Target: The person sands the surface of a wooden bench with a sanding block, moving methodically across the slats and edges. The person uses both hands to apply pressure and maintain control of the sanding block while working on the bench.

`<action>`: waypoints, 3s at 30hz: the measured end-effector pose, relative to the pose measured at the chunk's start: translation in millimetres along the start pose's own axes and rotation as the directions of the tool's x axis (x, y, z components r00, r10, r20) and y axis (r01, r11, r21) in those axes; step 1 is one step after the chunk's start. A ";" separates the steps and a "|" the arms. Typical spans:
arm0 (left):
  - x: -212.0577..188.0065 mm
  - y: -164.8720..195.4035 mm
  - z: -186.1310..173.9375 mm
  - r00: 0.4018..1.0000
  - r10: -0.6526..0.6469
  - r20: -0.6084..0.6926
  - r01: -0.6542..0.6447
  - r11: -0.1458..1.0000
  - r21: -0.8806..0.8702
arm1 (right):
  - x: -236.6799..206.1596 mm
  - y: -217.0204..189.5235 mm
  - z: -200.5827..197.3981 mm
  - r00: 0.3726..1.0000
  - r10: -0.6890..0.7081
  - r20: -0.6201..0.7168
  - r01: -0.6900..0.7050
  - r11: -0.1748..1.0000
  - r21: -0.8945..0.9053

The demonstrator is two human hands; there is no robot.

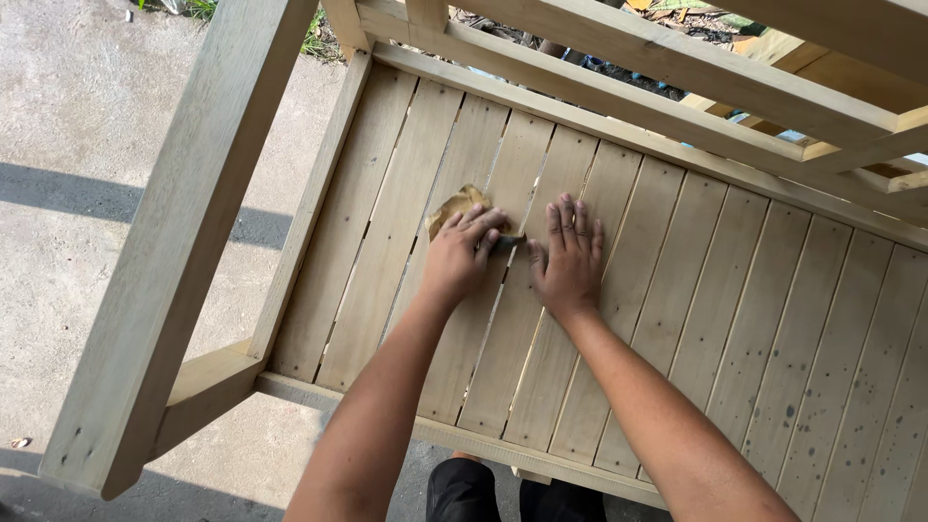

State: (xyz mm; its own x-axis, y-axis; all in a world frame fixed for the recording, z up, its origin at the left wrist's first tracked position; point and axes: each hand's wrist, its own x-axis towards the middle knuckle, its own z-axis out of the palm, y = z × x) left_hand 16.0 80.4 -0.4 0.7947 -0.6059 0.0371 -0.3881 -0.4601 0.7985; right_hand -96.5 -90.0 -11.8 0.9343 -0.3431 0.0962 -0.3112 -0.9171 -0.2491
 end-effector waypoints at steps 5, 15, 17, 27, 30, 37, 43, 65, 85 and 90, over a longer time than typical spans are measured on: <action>86.9 -4.5 2.2 0.994 0.057 -0.094 -0.053 0.998 0.040 | -1.9 1.6 1.3 1.000 0.003 0.029 -0.002 1.000 -0.028; 55.5 -22.6 -11.2 0.984 0.177 0.015 -0.177 0.968 0.179 | -1.9 -2.0 -1.0 1.000 -0.007 0.006 0.007 1.000 -0.029; 84.6 -23.7 -8.5 0.984 0.178 -0.015 -0.172 0.966 0.193 | -2.6 -1.9 -0.7 1.000 -0.002 0.014 0.002 0.999 -0.041; -7.2 -4.3 -27.1 0.969 0.140 0.206 -0.201 0.928 0.315 | 2.2 -7.3 -5.3 0.999 -0.016 0.031 0.018 0.998 -0.061; 50.6 -14.2 -15.0 0.991 0.102 0.083 -0.126 0.925 0.359 | 1.6 -7.1 -4.8 0.999 -0.028 0.017 0.029 0.998 -0.047; 85.4 -1.2 -3.0 0.997 0.042 -0.062 -0.011 0.902 0.432 | -1.3 -3.7 0.9 0.999 -0.053 0.014 0.054 0.997 -0.064; -88.4 -2.2 -73.9 0.987 -0.157 -0.048 0.160 0.856 0.493 | -1.8 -6.2 2.2 0.997 -0.082 0.005 0.082 0.994 -0.073; -46.3 -64.9 -53.1 0.992 -0.074 0.097 0.023 0.892 0.452 | 50.6 3.3 25.4 0.990 -0.111 0.088 0.113 0.993 -0.018; 113.8 -60.2 -64.8 0.998 0.034 -0.046 -0.008 0.876 0.482 | 114.2 -61.8 50.7 0.987 0.157 -0.031 -0.160 0.976 -0.146; 85.2 -43.9 -71.5 0.999 -0.014 -0.028 0.025 0.896 0.443 | 110.9 -58.9 50.2 0.989 0.145 -0.035 -0.148 0.977 -0.155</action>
State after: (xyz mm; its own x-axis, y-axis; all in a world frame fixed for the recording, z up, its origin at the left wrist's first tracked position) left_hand 134.1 95.4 10.6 0.8130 -0.5807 0.0424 -0.5345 -0.7154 0.4501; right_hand 34.1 -63.9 -34.8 0.8728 -0.4792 0.0929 -0.4695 -0.8762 -0.1086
